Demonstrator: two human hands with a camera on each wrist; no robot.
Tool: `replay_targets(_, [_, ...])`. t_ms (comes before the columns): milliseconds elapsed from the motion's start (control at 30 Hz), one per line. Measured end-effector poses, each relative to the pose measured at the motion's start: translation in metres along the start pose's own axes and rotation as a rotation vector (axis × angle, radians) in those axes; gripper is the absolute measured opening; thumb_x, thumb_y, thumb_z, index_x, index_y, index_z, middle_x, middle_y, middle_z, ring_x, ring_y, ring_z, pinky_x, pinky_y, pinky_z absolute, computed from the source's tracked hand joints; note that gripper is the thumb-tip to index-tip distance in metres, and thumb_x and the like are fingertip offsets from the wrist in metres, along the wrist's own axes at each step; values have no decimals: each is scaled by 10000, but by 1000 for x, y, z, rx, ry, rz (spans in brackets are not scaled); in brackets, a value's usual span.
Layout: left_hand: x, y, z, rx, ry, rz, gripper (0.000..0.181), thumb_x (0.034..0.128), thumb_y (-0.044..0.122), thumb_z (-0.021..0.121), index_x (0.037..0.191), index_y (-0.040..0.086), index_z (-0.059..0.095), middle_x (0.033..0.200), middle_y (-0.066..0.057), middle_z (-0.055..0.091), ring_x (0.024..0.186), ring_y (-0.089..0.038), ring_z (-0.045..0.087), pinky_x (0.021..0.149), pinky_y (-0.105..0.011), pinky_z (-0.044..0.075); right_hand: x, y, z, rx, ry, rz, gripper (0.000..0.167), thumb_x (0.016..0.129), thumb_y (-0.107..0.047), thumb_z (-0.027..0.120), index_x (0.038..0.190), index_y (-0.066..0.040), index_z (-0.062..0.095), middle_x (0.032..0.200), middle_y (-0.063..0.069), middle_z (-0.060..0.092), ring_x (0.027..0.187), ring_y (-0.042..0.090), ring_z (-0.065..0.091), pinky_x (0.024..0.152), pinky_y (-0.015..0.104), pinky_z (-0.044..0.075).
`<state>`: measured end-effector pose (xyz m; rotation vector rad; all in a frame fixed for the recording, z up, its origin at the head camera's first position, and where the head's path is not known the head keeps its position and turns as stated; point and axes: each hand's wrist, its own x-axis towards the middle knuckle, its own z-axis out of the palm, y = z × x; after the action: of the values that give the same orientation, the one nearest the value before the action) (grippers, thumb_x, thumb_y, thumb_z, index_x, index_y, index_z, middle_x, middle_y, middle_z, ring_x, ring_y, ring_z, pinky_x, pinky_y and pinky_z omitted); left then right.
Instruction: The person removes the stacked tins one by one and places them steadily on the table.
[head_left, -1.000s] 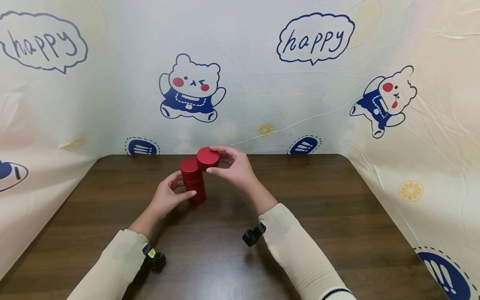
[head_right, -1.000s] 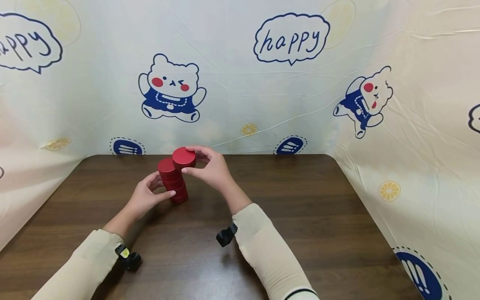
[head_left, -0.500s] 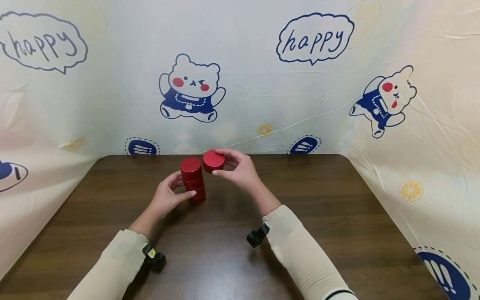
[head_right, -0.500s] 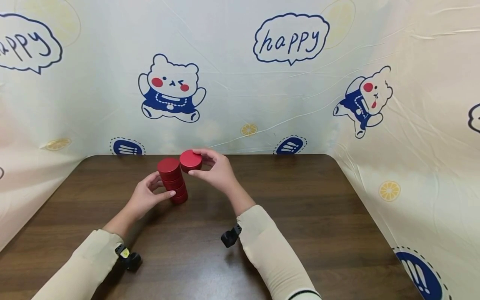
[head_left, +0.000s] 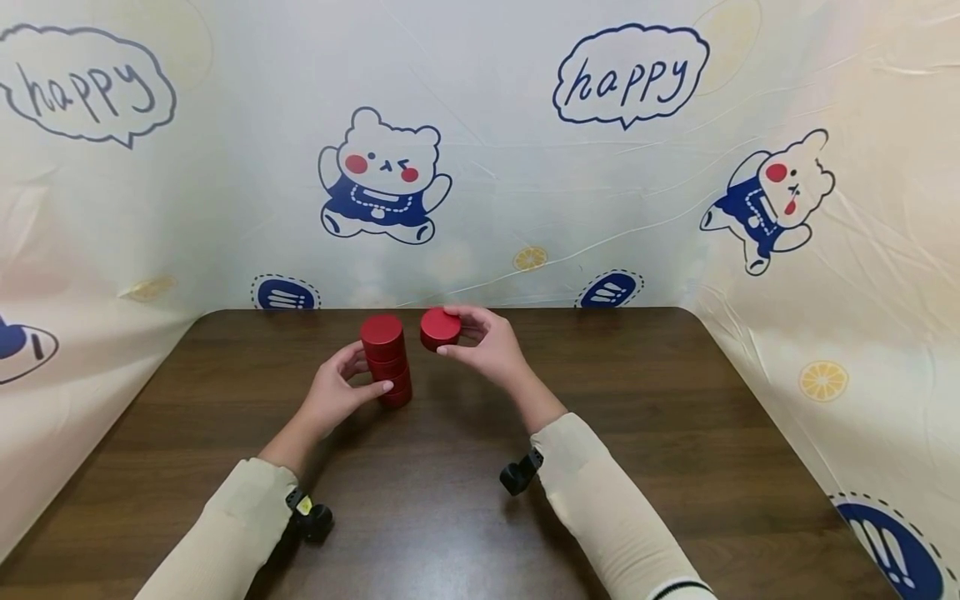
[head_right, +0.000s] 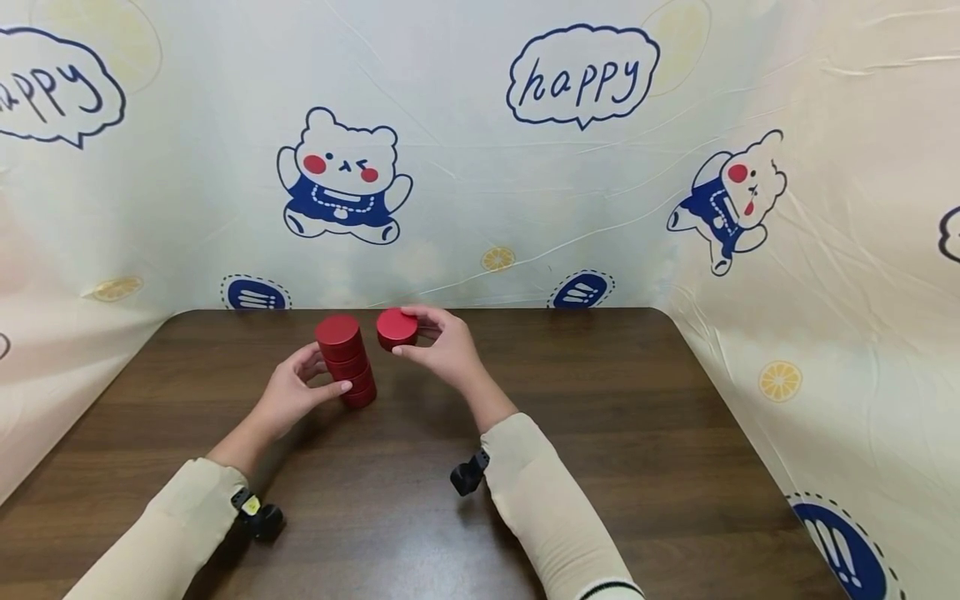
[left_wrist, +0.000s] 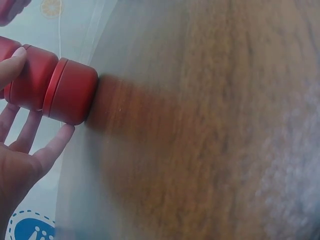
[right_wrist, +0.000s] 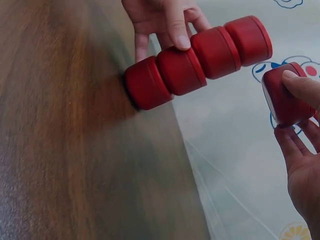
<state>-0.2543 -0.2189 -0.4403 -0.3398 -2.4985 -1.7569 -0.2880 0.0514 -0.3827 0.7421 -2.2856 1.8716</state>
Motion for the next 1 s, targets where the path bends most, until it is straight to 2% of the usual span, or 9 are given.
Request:
replay_targets(467, [0,1,1,-9,3,-25,760,805,181,818,1450,112,421,1361,-160,541,1220,-357,519,1014,-572,416,-6,19,-1,-25,-9,66,515,764,-59,834,1242,-107,649,1229,53,636,1089,196,629,973,385,494])
replay_targets(600, [-4,14,1,-14,-8,-30,747,823,110,791,1458,64,399,1373,-212,518,1233,-405,498,1019,-602,393,-7,26,-1,-46,-8,82,521,764,-81,839,1247,-120,647,1226,47,640,1084,196,629,971,410,495])
replay_targets(767, [-11,35,2,-6,-17,-31,714,830,62,772,1438,10,403,1360,-254,515,1223,-436,496,1014,-612,391,-10,30,-2,-68,-10,104,524,768,-83,836,1254,-120,644,1234,51,639,1087,203,631,954,352,507])
replay_targets(1000, [-13,40,3,-4,-17,-41,712,832,79,775,1437,11,404,1361,-247,516,1229,-431,491,1019,-608,389,-13,38,-2,-84,-9,141,532,765,-72,837,1258,-121,642,1242,47,637,1102,196,627,950,308,503])
